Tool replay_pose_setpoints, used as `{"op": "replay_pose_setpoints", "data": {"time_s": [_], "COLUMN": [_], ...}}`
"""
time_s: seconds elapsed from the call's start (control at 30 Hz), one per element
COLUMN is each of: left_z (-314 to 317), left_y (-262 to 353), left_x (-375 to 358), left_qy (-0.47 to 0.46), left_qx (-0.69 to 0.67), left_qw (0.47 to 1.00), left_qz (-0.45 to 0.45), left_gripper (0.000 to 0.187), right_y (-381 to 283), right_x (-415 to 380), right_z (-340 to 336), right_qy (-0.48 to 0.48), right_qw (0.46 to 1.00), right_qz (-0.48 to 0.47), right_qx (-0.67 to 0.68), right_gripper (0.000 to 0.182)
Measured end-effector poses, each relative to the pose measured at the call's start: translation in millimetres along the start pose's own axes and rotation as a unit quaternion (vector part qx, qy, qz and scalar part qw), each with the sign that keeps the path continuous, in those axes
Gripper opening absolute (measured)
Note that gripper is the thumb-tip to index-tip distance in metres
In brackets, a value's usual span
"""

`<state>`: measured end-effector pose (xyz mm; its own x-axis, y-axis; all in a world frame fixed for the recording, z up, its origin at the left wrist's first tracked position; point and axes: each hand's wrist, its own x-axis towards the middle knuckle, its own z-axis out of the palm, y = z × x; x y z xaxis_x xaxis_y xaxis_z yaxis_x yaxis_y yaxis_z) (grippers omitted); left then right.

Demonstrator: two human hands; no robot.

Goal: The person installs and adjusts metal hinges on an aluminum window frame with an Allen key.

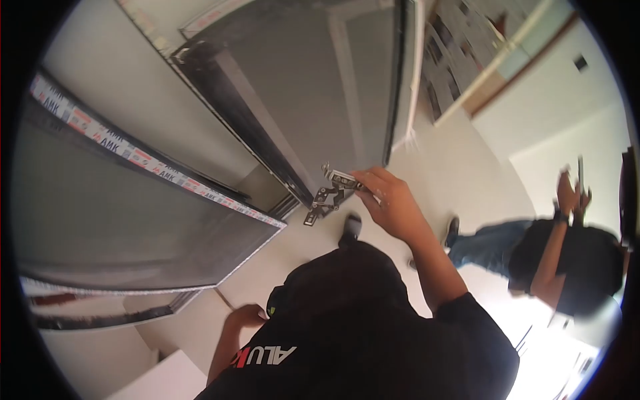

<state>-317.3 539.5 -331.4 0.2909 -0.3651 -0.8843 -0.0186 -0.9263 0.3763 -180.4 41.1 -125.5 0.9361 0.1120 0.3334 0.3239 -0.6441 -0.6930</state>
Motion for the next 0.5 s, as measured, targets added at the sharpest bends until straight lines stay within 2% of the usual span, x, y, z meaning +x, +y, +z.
{"op": "replay_pose_setpoints", "data": {"time_s": [0.03, 0.07, 0.1, 0.13, 0.17, 0.2, 0.23, 0.3, 0.37, 0.43, 0.47, 0.5], "left_z": [-55.6, -79.5, -101.3, -143.6, -168.2, -184.8, -200.5, -226.7, -244.1, -254.6, -258.6, -263.9], "left_y": [65.5, 88.8, 118.8, 186.1, 238.0, 267.1, 293.0, 316.2, 314.5, 295.3, 293.5, 290.5], "left_x": [-21.9, -20.2, -17.2, -41.5, -54.4, -58.4, -62.4, -65.8, -65.2, -66.4, -61.9, -57.3], "left_qy": [0.005, 0.201, 0.397, 0.454, 0.553, 0.613, 0.666, 0.692, 0.709, 0.508, 0.508, 0.561], "left_qx": [-0.023, 0.034, -0.019, -0.107, -0.199, -0.200, -0.173, -0.147, -0.127, -0.227, -0.230, -0.214], "left_qw": [0.996, 0.979, 0.912, 0.882, 0.792, 0.739, 0.700, 0.684, 0.672, 0.804, 0.802, 0.764], "left_qz": [-0.084, 0.017, 0.100, 0.062, 0.167, 0.198, 0.191, 0.176, 0.172, 0.211, 0.213, 0.237], "left_gripper": [0.033, 0.029, 0.027, 0.025, 0.026, 0.025, 0.025, 0.025, 0.025, 0.027, 0.027, 0.028], "right_y": [2.0, 3.2, 4.3, 4.3, 3.8, 4.8, 1.8, -11.2, -10.2, -7.7, -7.8, -10.1], "right_x": [14.4, 26.5, 38.5, 47.9, 55.3, 65.3, 78.6, 106.0, 122.1, 133.2, 140.4, 147.1], "right_z": [-0.1, 2.2, 9.5, 17.9, 25.3, 29.8, 26.0, 9.6, 7.1, 2.7, 1.5, 0.8], "right_qy": [0.009, 0.013, 0.030, 0.008, 0.002, -0.002, -0.018, -0.159, -0.183, -0.202, -0.192, -0.180], "right_qw": [1.000, 0.999, 0.998, 0.997, 0.992, 0.985, 0.983, 0.943, 0.934, 0.925, 0.919, 0.909], "right_qz": [0.000, 0.002, -0.020, -0.037, -0.010, 0.017, 0.006, 0.170, 0.148, 0.132, 0.086, 0.039], "right_qx": [0.023, 0.048, 0.060, 0.071, 0.125, 0.174, 0.181, 0.237, 0.267, 0.295, 0.334, 0.374], "right_gripper": [0.034, 0.030, 0.022, 0.022, 0.021, 0.020, 0.020, 0.019, 0.018, 0.017, 0.017, 0.017]}}
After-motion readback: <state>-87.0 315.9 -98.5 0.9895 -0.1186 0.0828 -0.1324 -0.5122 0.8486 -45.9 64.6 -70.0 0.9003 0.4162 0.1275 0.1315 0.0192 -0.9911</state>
